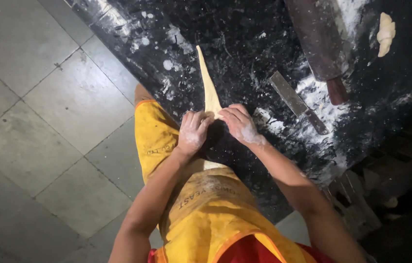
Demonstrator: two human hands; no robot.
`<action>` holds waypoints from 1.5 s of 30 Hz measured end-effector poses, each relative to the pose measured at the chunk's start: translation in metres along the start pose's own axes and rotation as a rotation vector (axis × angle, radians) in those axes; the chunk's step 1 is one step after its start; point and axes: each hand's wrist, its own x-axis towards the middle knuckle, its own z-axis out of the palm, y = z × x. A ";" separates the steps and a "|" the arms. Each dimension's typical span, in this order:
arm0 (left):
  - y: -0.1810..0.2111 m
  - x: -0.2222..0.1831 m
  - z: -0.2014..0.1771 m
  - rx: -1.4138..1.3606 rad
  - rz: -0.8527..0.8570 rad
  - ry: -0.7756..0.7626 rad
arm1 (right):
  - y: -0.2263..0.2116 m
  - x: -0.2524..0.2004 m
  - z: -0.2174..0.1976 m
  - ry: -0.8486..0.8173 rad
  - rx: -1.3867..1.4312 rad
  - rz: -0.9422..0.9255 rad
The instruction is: Rolling out and shaping triangular pieces of dough into croissants.
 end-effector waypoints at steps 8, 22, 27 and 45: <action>0.038 -0.025 -0.005 0.088 -0.098 -0.062 | -0.034 -0.015 -0.016 -0.100 -0.088 0.005; 0.013 0.003 -0.001 0.158 -0.201 -0.193 | -0.021 0.005 -0.013 -0.265 -0.115 0.121; 0.014 -0.005 0.003 0.162 -0.143 -0.320 | -0.022 -0.004 -0.004 -0.341 -0.153 0.117; 0.001 0.016 0.004 0.126 -0.087 0.023 | -0.019 0.028 -0.020 -0.098 -0.211 0.058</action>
